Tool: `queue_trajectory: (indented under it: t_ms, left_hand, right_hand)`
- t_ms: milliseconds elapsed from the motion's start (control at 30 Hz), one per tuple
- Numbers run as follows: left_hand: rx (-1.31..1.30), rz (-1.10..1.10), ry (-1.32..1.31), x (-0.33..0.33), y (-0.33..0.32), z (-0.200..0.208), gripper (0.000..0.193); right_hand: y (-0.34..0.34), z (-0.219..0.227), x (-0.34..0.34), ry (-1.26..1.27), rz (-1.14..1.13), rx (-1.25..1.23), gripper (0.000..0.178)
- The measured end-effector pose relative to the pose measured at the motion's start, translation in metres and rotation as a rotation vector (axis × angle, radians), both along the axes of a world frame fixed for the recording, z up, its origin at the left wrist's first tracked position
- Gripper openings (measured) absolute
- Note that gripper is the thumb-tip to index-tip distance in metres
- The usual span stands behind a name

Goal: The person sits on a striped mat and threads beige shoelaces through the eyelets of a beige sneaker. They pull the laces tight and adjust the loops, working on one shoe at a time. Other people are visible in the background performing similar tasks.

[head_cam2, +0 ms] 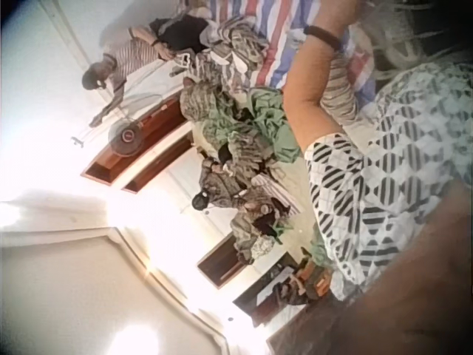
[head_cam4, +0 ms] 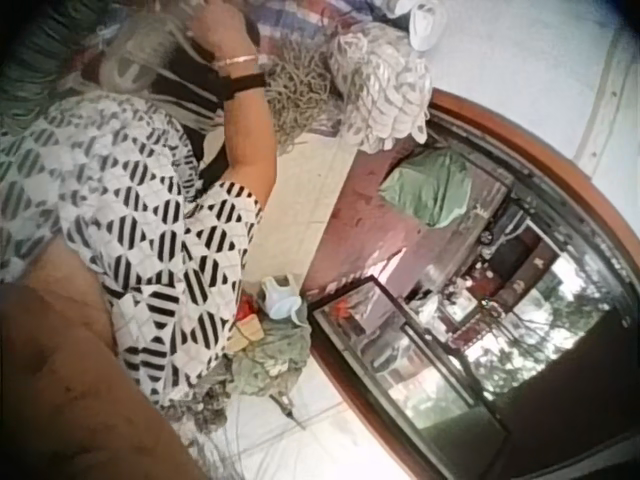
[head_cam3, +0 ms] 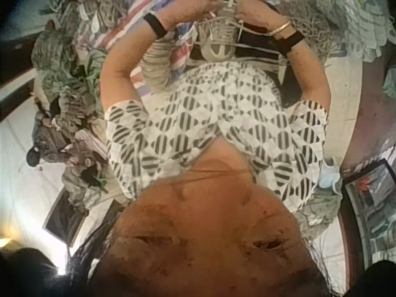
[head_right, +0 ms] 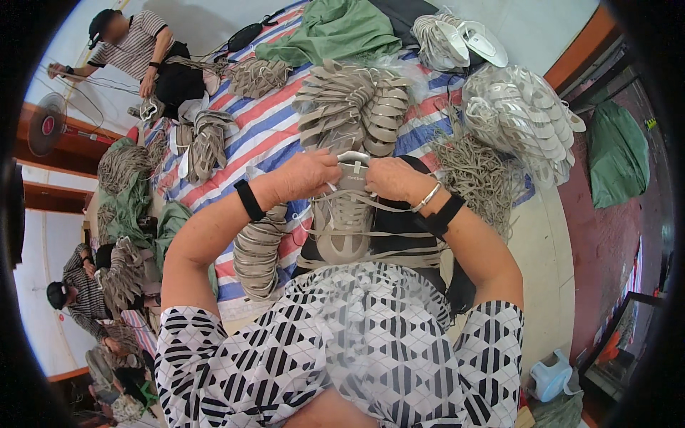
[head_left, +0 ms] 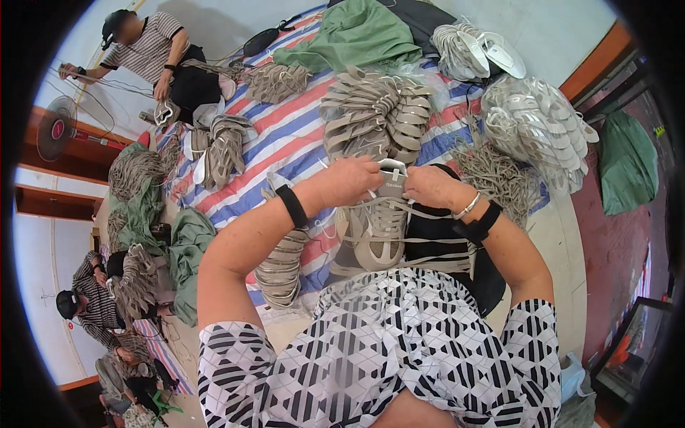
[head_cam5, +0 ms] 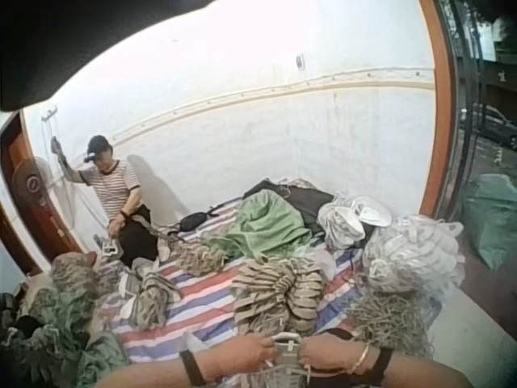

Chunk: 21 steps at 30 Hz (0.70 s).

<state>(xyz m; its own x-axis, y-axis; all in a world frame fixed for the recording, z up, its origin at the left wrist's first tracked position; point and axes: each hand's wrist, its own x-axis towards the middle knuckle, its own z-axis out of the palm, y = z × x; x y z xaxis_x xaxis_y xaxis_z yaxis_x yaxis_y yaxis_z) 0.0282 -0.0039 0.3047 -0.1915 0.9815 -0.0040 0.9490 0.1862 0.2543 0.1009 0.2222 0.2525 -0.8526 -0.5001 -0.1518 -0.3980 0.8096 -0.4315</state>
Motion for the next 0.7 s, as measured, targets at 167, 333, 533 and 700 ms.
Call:
queue_trajectory:
  t_ms: [167, 333, 533, 700]
  left_hand:
    - [0.113, 0.112, -0.081, 0.007, 0.003, -0.017, 0.033]
    - [0.072, 0.472, -0.659, 0.014, 0.019, -0.019, 0.027]
    - [0.114, 0.250, -0.105, 0.040, 0.036, -0.023, 0.031]
    - [0.184, 0.265, -0.099, 0.047, 0.031, -0.028, 0.036]
  right_hand:
    - [-0.008, -0.008, 0.007, 0.074, -0.133, -0.079, 0.013]
    - [0.026, 0.021, -0.022, 0.043, -0.622, -1.138, 0.016]
    - [0.049, 0.032, -0.016, -0.571, -0.568, -1.734, 0.015]
    - [0.041, 0.027, 0.007, -0.226, -0.651, -0.951, 0.017]
